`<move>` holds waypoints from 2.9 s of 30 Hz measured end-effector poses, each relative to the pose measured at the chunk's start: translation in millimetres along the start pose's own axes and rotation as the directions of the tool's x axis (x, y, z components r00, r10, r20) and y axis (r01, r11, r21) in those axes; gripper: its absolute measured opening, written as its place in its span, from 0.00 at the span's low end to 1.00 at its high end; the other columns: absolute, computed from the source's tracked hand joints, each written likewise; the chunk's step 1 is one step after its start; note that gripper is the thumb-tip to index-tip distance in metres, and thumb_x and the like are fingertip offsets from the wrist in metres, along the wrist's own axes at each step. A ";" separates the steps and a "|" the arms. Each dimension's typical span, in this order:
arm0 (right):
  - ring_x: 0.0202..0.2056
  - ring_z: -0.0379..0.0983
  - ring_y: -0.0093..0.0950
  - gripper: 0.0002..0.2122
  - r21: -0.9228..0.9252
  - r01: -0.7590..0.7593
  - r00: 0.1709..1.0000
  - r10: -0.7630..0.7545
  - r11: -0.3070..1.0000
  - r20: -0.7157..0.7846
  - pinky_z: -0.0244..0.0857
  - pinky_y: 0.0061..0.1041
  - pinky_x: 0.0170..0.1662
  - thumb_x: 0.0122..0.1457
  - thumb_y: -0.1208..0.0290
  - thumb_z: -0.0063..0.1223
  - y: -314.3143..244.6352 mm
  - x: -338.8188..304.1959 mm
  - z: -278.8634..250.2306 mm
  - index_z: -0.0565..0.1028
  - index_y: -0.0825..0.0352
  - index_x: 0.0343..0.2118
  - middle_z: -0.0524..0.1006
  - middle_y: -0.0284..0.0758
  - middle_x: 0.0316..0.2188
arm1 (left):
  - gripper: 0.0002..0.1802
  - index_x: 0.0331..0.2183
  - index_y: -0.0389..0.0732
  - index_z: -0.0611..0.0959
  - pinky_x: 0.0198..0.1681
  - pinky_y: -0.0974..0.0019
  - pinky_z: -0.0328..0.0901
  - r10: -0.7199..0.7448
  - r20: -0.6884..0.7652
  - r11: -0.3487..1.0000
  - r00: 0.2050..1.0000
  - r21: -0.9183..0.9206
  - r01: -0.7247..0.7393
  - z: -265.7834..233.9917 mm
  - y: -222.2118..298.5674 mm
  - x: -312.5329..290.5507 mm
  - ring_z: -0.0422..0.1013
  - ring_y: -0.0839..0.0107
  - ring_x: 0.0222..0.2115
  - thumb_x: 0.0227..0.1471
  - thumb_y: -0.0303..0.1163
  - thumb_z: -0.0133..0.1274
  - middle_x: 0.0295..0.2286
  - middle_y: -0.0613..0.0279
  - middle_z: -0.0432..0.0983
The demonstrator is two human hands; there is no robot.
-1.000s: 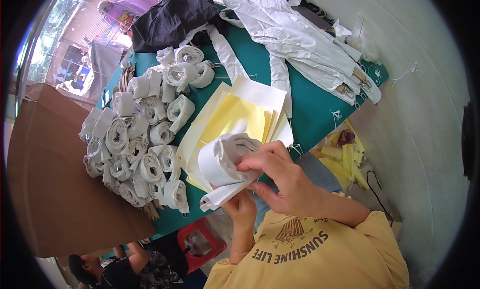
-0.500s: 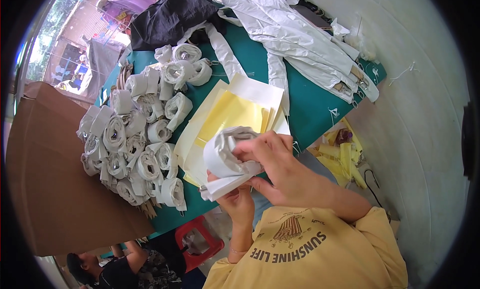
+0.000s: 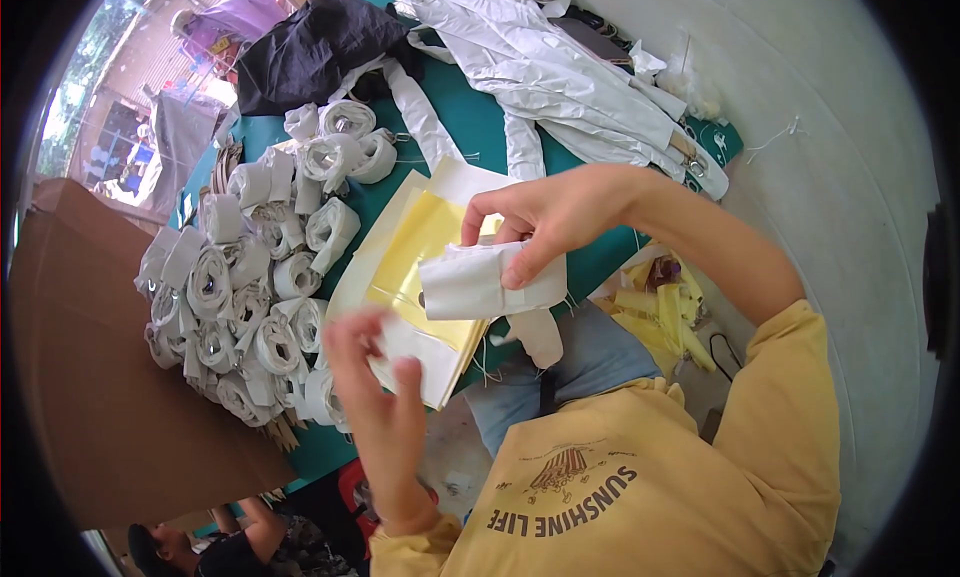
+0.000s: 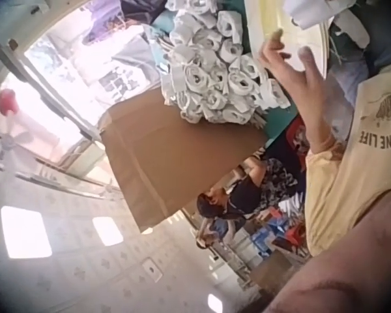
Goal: Rolling and organizing fabric belts in a production environment.
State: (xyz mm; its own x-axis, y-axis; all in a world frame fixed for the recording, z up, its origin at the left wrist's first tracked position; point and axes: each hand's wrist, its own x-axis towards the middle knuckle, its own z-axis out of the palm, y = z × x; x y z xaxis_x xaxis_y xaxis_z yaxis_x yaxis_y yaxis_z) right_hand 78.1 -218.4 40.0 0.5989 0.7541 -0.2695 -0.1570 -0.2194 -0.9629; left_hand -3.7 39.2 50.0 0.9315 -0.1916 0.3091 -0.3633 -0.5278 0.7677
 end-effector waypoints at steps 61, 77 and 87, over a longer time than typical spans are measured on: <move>0.31 0.59 0.19 0.07 -0.352 0.341 0.698 -0.485 0.872 -0.527 0.54 0.17 0.32 0.45 0.79 0.62 28.4 26.1 76.1 0.74 0.64 0.27 0.62 0.29 0.32 | 0.17 0.41 0.35 0.66 0.32 0.76 0.63 0.002 0.536 0.918 0.844 -0.335 0.210 13.2 -43.0 27.1 0.58 0.73 0.37 0.52 0.32 0.50 0.36 0.60 0.55; 0.44 0.59 0.37 0.06 -0.756 0.126 0.620 -0.646 0.642 -0.445 0.55 0.33 0.48 0.53 0.71 0.55 12.4 19.3 95.8 0.72 0.66 0.31 0.63 0.40 0.36 | 0.16 0.41 0.37 0.68 0.32 0.78 0.63 0.021 0.536 0.907 0.844 -0.365 0.210 9.1 -32.3 19.1 0.59 0.74 0.39 0.51 0.30 0.51 0.37 0.61 0.56; 0.48 0.62 0.33 0.16 -0.695 -0.055 0.353 -0.637 0.717 -0.685 0.53 0.31 0.53 0.60 0.62 0.46 29.6 -10.7 11.7 0.67 0.65 0.48 0.67 0.40 0.42 | 0.22 0.38 0.33 0.73 0.45 0.57 0.60 0.464 0.055 0.797 0.884 0.409 -0.444 28.8 -49.9 175.9 0.64 0.51 0.40 0.42 0.34 0.59 0.40 0.48 0.66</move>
State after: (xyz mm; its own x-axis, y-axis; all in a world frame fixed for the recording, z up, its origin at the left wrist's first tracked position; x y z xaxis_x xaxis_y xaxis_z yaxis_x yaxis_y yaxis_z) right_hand 57.8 -225.8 14.3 0.8494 -0.0181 0.5275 0.4003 -0.6293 -0.6661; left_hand 178.8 8.0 49.9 0.6559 -0.4597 0.5987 -0.6966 -0.6740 0.2457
